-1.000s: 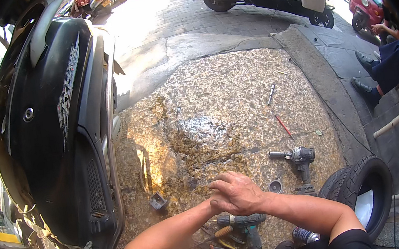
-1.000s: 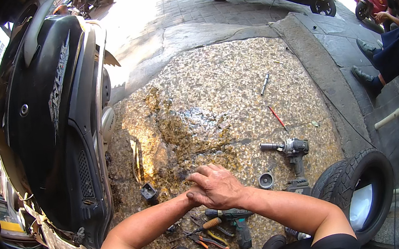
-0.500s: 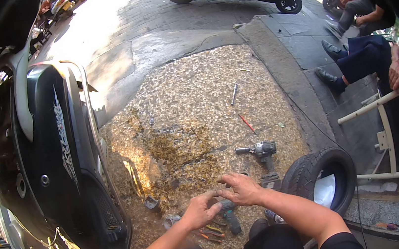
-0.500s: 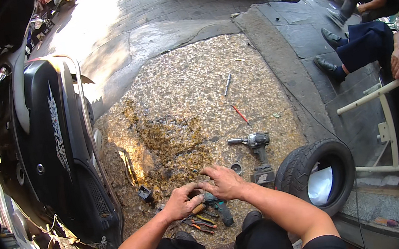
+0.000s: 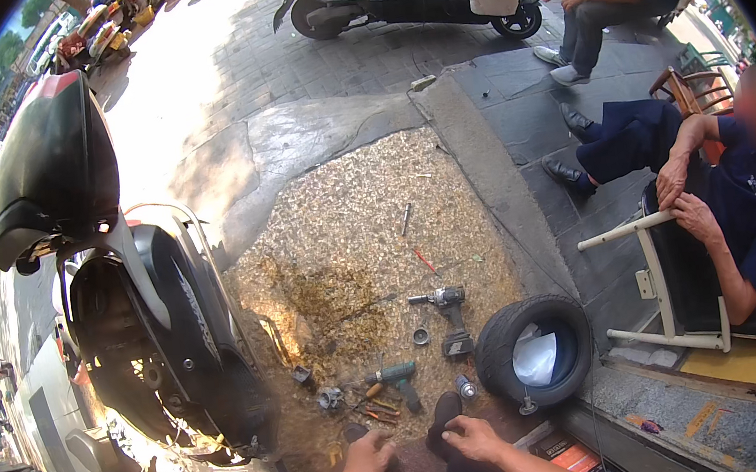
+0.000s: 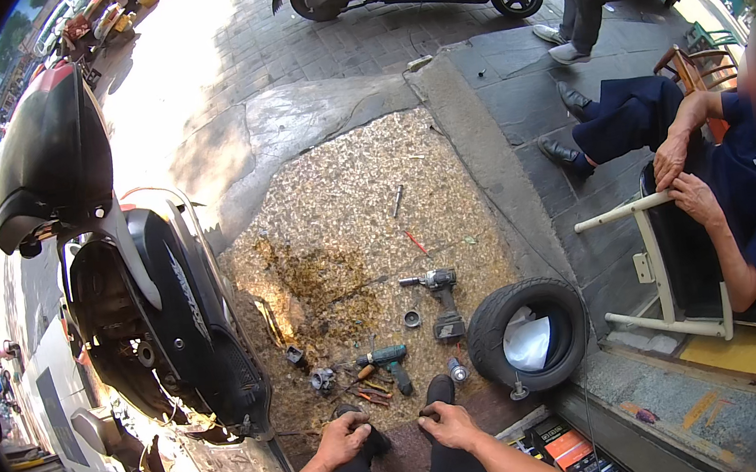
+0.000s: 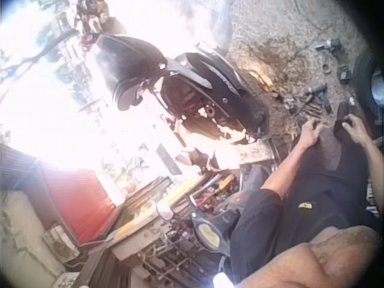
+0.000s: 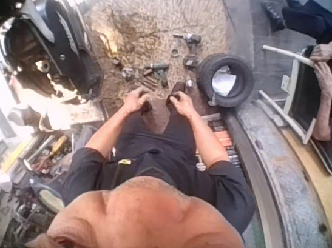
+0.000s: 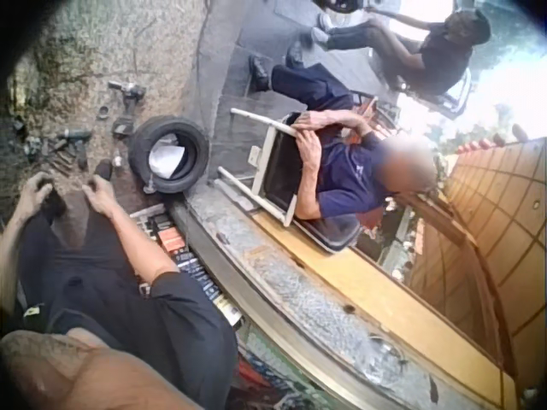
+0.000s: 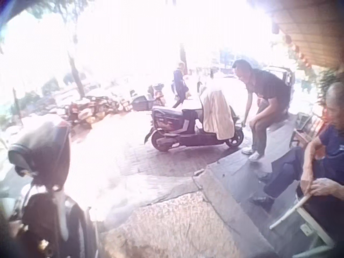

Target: The person cleans a scooter carburetor with spray cleaner, then uses a screwdriver and brush to remove debris from its internal passages. The person reassembles the carburetor and installs it back into the scooter.

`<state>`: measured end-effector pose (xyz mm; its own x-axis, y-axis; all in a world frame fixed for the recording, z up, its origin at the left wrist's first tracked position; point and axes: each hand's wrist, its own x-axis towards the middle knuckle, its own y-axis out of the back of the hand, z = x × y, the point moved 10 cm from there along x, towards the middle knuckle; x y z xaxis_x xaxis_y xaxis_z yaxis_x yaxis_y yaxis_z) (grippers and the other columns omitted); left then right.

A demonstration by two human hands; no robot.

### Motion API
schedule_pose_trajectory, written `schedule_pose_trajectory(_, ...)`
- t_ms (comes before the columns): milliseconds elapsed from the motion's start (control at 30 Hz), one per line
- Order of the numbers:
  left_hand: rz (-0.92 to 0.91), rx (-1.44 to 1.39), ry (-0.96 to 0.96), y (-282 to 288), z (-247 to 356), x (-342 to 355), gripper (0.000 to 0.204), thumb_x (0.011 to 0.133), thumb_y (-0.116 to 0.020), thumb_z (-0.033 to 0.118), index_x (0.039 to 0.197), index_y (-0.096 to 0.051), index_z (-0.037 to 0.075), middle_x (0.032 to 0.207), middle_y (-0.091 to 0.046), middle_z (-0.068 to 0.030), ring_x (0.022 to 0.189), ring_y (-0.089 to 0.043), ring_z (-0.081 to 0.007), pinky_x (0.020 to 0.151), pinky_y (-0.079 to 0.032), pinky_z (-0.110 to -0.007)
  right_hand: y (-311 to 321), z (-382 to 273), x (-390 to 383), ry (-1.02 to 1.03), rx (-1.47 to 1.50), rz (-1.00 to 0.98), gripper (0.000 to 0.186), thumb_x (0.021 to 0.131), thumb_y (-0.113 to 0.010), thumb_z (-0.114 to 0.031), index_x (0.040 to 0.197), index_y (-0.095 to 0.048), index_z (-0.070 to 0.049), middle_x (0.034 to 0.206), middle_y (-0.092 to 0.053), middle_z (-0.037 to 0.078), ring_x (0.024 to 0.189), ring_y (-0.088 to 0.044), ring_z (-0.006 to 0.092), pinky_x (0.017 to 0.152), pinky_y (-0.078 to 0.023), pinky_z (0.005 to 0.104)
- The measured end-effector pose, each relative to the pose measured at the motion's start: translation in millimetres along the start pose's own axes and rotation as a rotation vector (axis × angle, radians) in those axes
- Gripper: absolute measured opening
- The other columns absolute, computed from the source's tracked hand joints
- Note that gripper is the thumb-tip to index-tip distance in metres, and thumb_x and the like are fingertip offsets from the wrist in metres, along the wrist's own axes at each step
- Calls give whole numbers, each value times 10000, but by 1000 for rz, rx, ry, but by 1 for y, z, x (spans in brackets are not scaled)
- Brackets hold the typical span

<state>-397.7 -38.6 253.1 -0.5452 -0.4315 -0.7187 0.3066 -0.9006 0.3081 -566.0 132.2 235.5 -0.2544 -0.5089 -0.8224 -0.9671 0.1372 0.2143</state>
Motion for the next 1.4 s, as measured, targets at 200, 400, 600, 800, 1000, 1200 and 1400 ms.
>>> schedule_pose_trajectory(200, 223, -72, -73, 97, 86, -9, 311, 864, -674, 186, 1116, -665, 5, 932, -725, -163, 877, -708, -235, 797, -542, -337, 103, 44, -41, -205, -65, 152, 433, 856, -674, -389, 1134, -685, -57, 1013, -707, 186, 1003, -670, 330, 887, -510, 401)
schedule_pose_trajectory(400, 420, 106, 117, 209, 37, 8, 317, 821, -684, 221, 1074, -691, 30, 998, -714, -198, 961, -696, -313, 858, -532, -366, 182, 14, -52, -271, -119, 245, 428, 853, -680, -351, 1103, -693, -3, 1020, -708, 206, 979, -684, 327, 869, -522, 384)
schedule_pose_trajectory(600, 571, -157, 542, 279, -109, 53, 315, 743, -708, 268, 920, -723, 9, 924, -718, -204, 952, -689, -338, 890, -519, -385, 271, -136, 43, -105, -55, 391, 404, 851, -710, -317, 1097, -680, 2, 971, -713, 197, 925, -696, 302, 829, -533, 374)
schedule_pose_trajectory(800, 628, -26, 348, 415, 6, 268, 263, 832, -655, 135, 1031, -664, -37, 902, -710, -177, 852, -696, -279, 778, -541, -368, 303, -288, 233, -302, 16, 338, 364, 863, -709, -266, 1105, -673, 4, 943, -711, 163, 899, -685, 259, 809, -524, 375)
schedule_pose_trajectory(1000, 542, -476, 220, 508, 166, 348, 220, 895, -625, 111, 1069, -622, -23, 835, -654, -69, 665, -606, -129, 589, -503, -277, 284, -450, 350, -99, 27, 147, 372, 893, -684, -254, 1180, -635, -23, 1043, -701, 157, 947, -672, 262, 821, -525, 384)
schedule_pose_trajectory(1200, 554, -581, 290, 539, 209, 363, 202, 891, -614, 76, 1062, -626, -31, 836, -655, -66, 710, -610, -121, 644, -495, -258, 335, -560, 407, -31, -24, 150, 371, 894, -680, -273, 1159, -643, -17, 1028, -702, 171, 927, -675, 280, 817, -528, 382)
schedule_pose_trajectory(1400, 594, -508, 347, 576, 241, 399, 211, 878, -609, 67, 1056, -635, -43, 841, -667, -72, 751, -626, -148, 707, -512, -279, 381, -645, 494, -8, -41, 124, 378, 891, -690, -269, 1155, -642, -4, 945, -695, 145, 884, -673, 244, 797, -528, 372)
